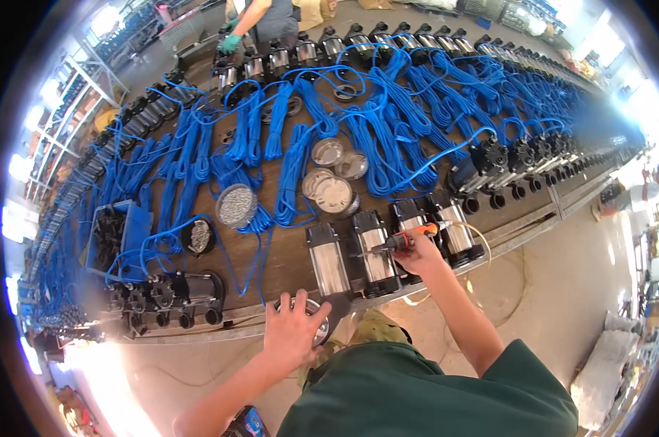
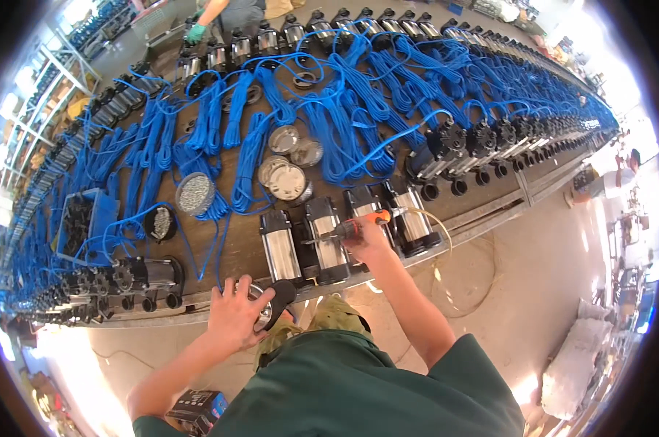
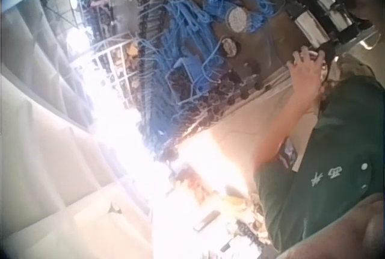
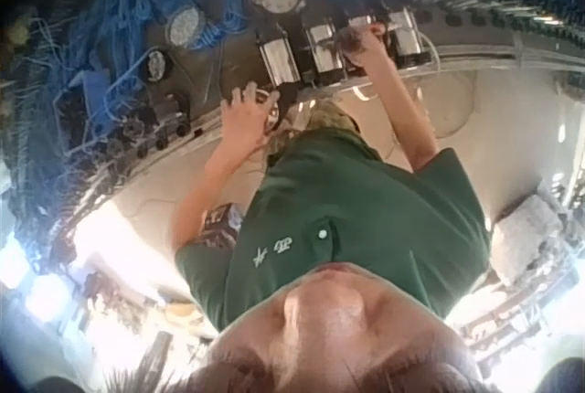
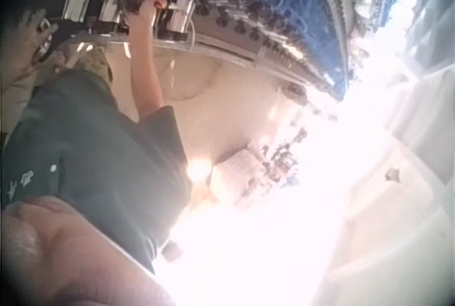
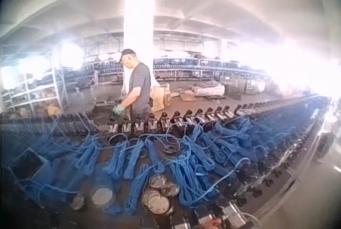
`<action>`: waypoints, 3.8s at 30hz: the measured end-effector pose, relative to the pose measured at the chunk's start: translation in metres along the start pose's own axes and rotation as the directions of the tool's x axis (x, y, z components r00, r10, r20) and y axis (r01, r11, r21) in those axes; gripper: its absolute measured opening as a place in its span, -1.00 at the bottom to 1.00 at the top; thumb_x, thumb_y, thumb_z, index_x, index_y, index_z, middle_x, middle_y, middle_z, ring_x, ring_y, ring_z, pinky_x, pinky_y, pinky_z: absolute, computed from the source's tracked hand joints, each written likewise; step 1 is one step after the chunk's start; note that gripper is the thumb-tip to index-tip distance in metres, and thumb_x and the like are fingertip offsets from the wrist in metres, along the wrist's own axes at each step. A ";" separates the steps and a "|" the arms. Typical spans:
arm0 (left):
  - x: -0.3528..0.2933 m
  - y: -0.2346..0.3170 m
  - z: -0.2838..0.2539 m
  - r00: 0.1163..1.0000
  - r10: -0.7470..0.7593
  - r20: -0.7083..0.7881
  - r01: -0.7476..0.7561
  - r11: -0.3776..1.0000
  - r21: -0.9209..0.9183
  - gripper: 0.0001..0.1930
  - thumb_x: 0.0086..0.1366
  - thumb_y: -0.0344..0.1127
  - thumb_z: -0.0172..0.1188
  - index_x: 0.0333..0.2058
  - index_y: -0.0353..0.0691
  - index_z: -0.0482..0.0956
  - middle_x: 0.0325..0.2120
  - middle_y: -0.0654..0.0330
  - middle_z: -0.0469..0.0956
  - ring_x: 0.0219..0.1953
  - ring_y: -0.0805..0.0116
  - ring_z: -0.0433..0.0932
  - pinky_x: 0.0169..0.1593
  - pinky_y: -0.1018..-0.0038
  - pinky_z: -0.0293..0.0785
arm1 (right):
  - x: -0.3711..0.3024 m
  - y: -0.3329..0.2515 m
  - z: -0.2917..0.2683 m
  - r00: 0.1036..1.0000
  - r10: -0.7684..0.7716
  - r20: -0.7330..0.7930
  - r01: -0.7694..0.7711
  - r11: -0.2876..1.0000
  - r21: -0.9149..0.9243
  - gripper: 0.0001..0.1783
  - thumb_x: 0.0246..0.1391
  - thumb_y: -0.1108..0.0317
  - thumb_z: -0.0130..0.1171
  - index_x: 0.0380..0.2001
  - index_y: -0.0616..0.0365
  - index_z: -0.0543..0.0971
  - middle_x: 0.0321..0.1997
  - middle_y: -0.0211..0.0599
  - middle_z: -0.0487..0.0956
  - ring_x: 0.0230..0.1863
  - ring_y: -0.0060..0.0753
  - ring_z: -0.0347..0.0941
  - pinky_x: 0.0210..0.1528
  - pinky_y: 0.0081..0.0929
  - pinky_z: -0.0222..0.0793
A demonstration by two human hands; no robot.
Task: The person assembles multiple industrial pumps by placing circular plates onto the pump housings, inserting screws by hand, and tightening them using a pneumatic screwdriver.
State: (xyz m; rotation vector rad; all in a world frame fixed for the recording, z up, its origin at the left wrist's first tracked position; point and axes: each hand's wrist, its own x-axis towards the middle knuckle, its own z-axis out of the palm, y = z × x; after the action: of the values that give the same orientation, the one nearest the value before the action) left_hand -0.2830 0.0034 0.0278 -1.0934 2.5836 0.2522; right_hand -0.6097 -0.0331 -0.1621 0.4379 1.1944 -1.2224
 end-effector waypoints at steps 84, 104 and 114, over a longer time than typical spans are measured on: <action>0.054 -0.054 0.246 0.782 -0.549 0.296 -0.385 -0.798 -0.464 -0.75 0.43 -0.21 -0.02 -0.42 -0.19 0.37 -0.66 0.37 0.17 -0.58 0.48 0.20 -0.25 0.36 0.37 | -0.136 0.105 0.036 0.996 -0.065 0.058 0.072 0.989 -0.126 -0.68 -0.02 0.17 0.09 -0.46 0.27 0.50 -0.46 -0.21 0.54 -0.40 -0.25 0.49 -0.21 -0.38 0.47; 0.146 -0.051 0.155 0.829 -0.543 0.137 0.107 -0.086 -0.991 -0.59 0.20 -0.04 0.27 -0.36 -0.39 0.63 -0.46 0.16 0.60 -0.38 0.42 0.53 -0.22 0.49 0.44 | -0.138 0.109 0.007 0.999 -0.041 0.029 0.044 0.994 -0.103 -0.64 0.09 0.01 0.21 -0.28 0.08 0.53 -0.31 -0.40 0.58 -0.28 -0.50 0.50 -0.18 -0.51 0.43; 0.230 -0.029 0.137 0.846 -0.312 0.432 0.391 -0.186 -0.901 -0.59 -0.03 0.04 0.38 -0.42 -0.20 0.57 -0.44 0.28 0.53 -0.47 0.40 0.41 -0.41 0.44 0.25 | -0.152 0.081 -0.032 0.719 -0.647 0.254 0.645 0.486 -0.590 -0.53 0.05 0.27 0.26 -0.02 0.26 0.43 -0.09 -0.30 0.47 -0.12 -0.54 0.38 -0.17 -0.57 0.35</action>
State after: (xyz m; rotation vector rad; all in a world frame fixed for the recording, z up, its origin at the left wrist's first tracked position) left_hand -0.3820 -0.1309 -0.1842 -2.0740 1.3768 2.2984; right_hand -0.5351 0.0942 -0.0680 -0.6218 1.7758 -1.3086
